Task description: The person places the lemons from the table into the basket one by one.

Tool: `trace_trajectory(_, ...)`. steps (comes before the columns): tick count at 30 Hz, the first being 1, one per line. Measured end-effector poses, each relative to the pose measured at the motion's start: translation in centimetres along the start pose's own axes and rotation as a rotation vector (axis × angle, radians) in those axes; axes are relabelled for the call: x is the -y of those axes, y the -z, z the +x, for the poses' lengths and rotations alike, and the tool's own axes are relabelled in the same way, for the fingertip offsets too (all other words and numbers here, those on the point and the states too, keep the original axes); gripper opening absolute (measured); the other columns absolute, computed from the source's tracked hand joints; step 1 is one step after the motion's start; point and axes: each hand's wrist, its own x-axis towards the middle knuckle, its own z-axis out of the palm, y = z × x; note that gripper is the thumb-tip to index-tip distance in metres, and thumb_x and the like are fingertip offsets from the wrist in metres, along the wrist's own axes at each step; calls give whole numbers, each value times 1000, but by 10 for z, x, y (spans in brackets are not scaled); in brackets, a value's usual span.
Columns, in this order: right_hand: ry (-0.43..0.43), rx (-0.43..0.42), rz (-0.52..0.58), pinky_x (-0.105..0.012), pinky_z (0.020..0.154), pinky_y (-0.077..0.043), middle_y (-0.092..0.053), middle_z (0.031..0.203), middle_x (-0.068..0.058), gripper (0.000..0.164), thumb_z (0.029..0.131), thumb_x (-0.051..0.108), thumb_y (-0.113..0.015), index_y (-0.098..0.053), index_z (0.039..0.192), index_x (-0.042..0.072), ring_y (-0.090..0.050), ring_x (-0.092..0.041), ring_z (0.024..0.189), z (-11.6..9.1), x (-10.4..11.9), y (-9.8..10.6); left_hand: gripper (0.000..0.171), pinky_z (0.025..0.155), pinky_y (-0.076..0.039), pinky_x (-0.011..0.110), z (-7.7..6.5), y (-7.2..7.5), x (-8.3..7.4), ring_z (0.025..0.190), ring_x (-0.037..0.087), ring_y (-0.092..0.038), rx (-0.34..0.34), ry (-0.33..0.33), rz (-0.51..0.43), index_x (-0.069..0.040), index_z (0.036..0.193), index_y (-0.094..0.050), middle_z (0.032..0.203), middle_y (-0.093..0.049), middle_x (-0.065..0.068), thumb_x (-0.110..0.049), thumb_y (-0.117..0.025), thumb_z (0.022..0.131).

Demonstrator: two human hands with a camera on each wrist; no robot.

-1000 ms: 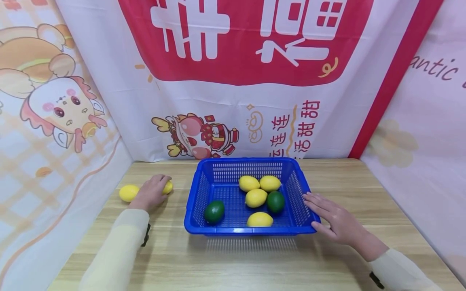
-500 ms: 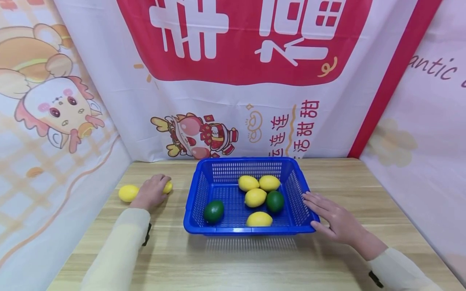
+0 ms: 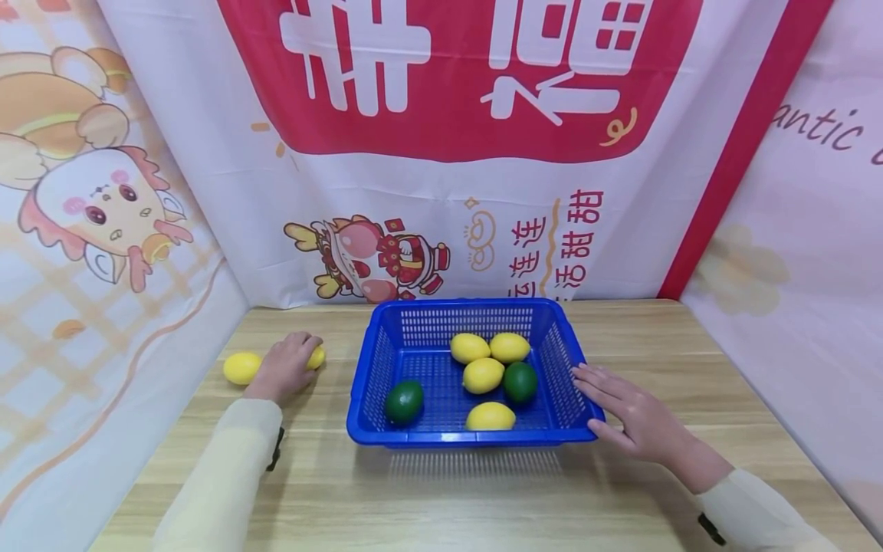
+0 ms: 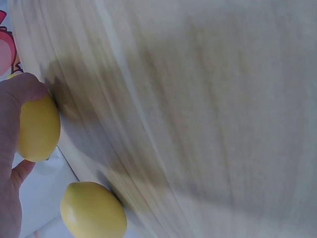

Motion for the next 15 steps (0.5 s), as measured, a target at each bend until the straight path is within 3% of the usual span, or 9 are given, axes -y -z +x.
trace_trajectory(15,-9,-1,4,-19,112,-18,-48,145,-10,56,87,29,-68,-56,136,4,-42,-27,134,-1,-1,-2,53,86,-47,59,-4,4,2,107,44,-54,-187,-78,33,4,120,-57,117,-57,28,-9,-81,74)
